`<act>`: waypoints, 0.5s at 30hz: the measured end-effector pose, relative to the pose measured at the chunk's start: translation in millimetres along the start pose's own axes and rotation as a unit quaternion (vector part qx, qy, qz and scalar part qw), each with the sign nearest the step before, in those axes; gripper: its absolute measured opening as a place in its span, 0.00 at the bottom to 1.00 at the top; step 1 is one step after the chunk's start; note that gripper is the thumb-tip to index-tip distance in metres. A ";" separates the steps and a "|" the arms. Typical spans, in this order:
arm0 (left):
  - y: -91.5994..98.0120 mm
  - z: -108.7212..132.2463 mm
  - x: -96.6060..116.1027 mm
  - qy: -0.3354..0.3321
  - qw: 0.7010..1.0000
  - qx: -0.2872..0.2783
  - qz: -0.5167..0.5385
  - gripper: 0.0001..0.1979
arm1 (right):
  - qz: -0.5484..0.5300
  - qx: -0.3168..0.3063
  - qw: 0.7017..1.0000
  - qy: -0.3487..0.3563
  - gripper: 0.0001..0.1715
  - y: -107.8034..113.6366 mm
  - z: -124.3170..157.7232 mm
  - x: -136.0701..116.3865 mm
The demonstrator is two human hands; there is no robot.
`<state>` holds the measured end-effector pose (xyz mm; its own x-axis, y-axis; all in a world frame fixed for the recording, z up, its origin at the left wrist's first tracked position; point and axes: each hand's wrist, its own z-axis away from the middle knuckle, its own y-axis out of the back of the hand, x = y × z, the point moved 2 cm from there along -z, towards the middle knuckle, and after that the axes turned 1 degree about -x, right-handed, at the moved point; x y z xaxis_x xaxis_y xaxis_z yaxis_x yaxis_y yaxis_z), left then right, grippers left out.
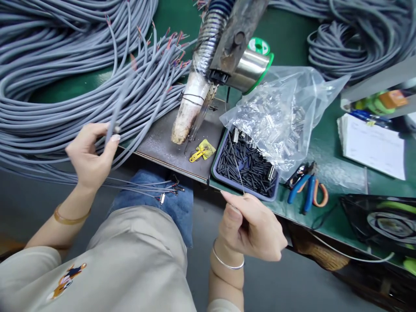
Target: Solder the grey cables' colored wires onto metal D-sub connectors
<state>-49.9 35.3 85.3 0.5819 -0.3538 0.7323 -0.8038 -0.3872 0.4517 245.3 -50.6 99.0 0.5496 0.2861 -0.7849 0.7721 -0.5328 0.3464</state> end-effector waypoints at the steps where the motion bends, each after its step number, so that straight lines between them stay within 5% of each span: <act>1: 5.1 -2.1 8.9 0.033 0.998 0.010 0.052 0.06 | -0.008 0.003 1.000 -0.001 0.20 -2.0 -2.8 -3.4; 3: 13.3 -8.8 33.1 0.085 0.979 -0.038 0.183 0.09 | -0.028 0.007 1.000 0.006 0.19 -6.5 -9.2 -10.3; 5: 13.8 -14.8 62.6 0.106 0.939 -0.174 0.278 0.15 | -0.052 0.018 0.998 0.040 0.18 -11.5 -16.2 -17.3; 8: -6.6 -7.6 98.4 0.151 0.794 -0.449 0.380 0.13 | -0.054 0.183 0.970 0.150 0.15 -14.4 -23.7 -27.1; 10: -29.4 7.3 106.0 0.187 0.709 -0.543 0.410 0.12 | -0.025 0.297 0.934 0.198 0.13 -15.3 -24.3 -30.6; 12: -52.1 22.0 98.0 0.209 0.727 -0.506 0.414 0.15 | -0.008 0.321 0.923 0.211 0.13 -15.4 -22.3 -31.0; 15: -69.6 35.9 70.1 0.193 0.873 -0.324 0.311 0.13 | -0.010 0.242 0.949 0.203 0.12 -11.0 -12.7 -26.6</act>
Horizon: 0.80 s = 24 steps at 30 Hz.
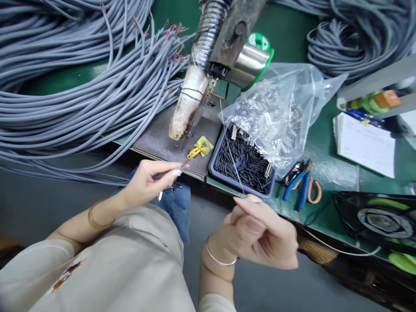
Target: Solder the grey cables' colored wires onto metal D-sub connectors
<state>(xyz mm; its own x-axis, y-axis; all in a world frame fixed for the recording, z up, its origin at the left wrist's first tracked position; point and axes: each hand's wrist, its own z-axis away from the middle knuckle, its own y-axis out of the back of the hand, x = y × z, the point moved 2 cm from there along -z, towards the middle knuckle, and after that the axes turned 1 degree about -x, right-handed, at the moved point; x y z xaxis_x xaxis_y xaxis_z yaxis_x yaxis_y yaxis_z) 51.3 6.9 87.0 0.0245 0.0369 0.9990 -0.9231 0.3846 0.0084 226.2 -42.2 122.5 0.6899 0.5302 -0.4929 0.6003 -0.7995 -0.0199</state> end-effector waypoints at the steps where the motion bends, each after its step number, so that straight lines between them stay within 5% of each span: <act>1: 3.3 -0.2 -8.2 -0.010 0.999 0.032 -0.013 0.12 | 0.004 -0.044 0.999 -0.012 0.11 3.8 3.8 0.4; 5: 13.7 0.5 -21.6 0.053 0.995 -0.010 0.088 0.13 | 0.061 -0.226 0.968 -0.091 0.07 8.7 21.1 1.2; 9: 12.8 2.5 -19.1 0.094 0.981 -0.062 0.160 0.18 | 0.064 -0.310 0.927 -0.201 0.06 -7.5 30.6 1.7; 17: 9.0 2.6 -25.4 0.086 0.976 -0.060 0.189 0.12 | -0.024 -0.383 0.872 -0.304 0.04 -28.7 36.7 8.0; 24: 8.2 2.6 -22.1 0.010 0.997 -0.045 0.059 0.09 | -0.020 -0.384 0.875 -0.292 0.04 -30.2 35.7 7.6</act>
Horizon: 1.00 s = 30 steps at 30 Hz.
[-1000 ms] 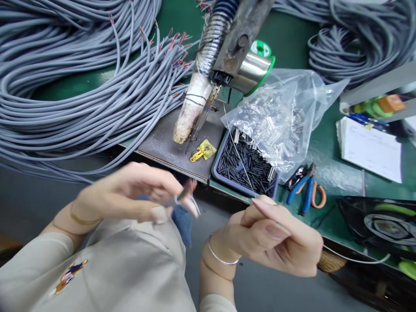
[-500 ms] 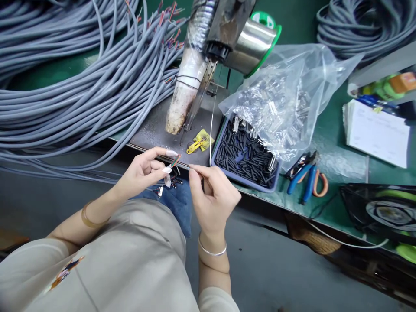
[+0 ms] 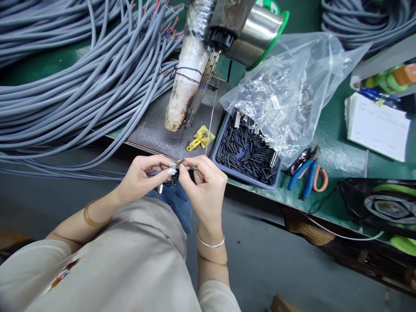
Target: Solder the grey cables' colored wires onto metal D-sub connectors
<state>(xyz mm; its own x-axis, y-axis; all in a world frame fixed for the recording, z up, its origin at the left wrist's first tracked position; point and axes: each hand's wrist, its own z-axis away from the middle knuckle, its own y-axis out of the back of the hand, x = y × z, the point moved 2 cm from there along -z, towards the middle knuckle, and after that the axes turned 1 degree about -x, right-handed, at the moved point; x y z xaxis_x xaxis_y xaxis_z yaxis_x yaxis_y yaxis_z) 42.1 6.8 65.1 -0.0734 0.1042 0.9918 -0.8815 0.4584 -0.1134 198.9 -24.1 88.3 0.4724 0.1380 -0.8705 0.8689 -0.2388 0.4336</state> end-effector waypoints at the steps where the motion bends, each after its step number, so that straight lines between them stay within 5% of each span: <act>1: 0.3 0.1 0.2 -0.010 1.000 0.002 -0.015 0.09 | 0.006 -0.001 1.000 0.002 0.04 0.4 -0.1 -0.6; 8: 1.3 2.9 -0.8 -0.157 0.973 0.036 -0.168 0.07 | 0.075 -0.002 0.997 0.009 0.05 3.5 0.4 -3.6; 18: 2.0 1.4 -2.9 0.017 0.998 -0.009 0.064 0.13 | -0.028 -0.006 0.997 -0.076 0.06 -2.1 3.8 4.1; 30: 1.9 1.0 -5.3 -0.038 0.999 -0.001 -0.032 0.08 | -0.011 0.003 0.998 -0.057 0.05 -1.4 0.3 3.2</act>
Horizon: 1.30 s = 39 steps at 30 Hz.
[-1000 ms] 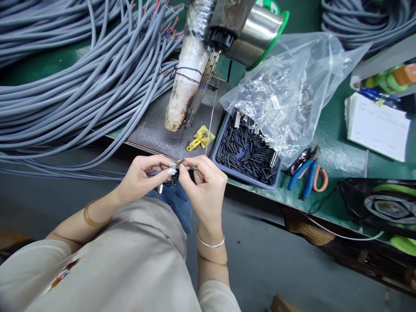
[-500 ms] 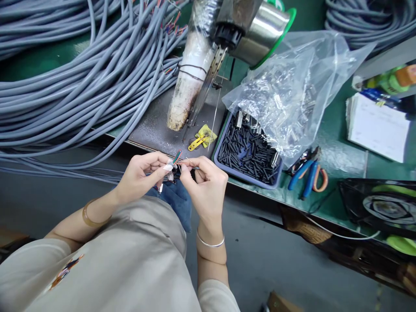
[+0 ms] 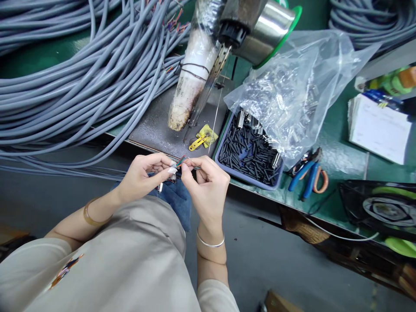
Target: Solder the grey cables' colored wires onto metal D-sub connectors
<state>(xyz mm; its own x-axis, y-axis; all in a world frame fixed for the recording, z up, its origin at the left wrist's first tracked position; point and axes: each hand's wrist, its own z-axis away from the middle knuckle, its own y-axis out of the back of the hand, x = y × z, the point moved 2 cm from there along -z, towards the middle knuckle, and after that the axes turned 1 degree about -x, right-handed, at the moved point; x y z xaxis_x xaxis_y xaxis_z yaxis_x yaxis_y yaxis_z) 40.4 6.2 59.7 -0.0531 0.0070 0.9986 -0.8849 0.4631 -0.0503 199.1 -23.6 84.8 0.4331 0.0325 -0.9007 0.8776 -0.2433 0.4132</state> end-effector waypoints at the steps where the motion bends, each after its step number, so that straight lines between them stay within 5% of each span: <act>1: -0.3 0.0 -0.1 0.003 1.000 0.005 0.002 0.08 | 0.002 0.001 1.000 -0.002 0.05 -0.2 0.6 0.2; 23: 0.8 1.5 6.8 -0.046 0.993 0.001 -0.107 0.08 | -0.001 -0.001 1.000 0.024 0.07 1.5 6.4 1.0; 28: -7.5 4.9 2.6 0.049 0.996 -0.009 0.074 0.14 | 0.000 0.028 0.998 0.051 0.08 -2.3 11.2 0.5; 31: -11.5 5.3 0.1 0.099 0.974 -0.035 0.202 0.19 | -0.058 0.023 0.998 0.005 0.09 -5.1 11.8 3.7; 34: -8.8 3.6 -1.2 0.093 0.975 -0.029 0.200 0.18 | -0.080 0.016 0.996 -0.030 0.08 -5.1 10.5 5.4; 39: -1.8 1.8 -1.5 0.028 0.993 0.007 0.112 0.13 | -0.028 0.016 0.999 0.014 0.03 -0.9 9.3 0.9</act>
<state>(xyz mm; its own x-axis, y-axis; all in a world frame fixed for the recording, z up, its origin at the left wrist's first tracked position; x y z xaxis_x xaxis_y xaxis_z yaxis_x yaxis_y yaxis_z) 41.3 3.7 58.2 -0.2238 0.1585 0.9617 -0.8603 0.4315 -0.2714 196.8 -32.4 82.4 0.3901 0.0728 -0.9179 0.8935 -0.2710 0.3582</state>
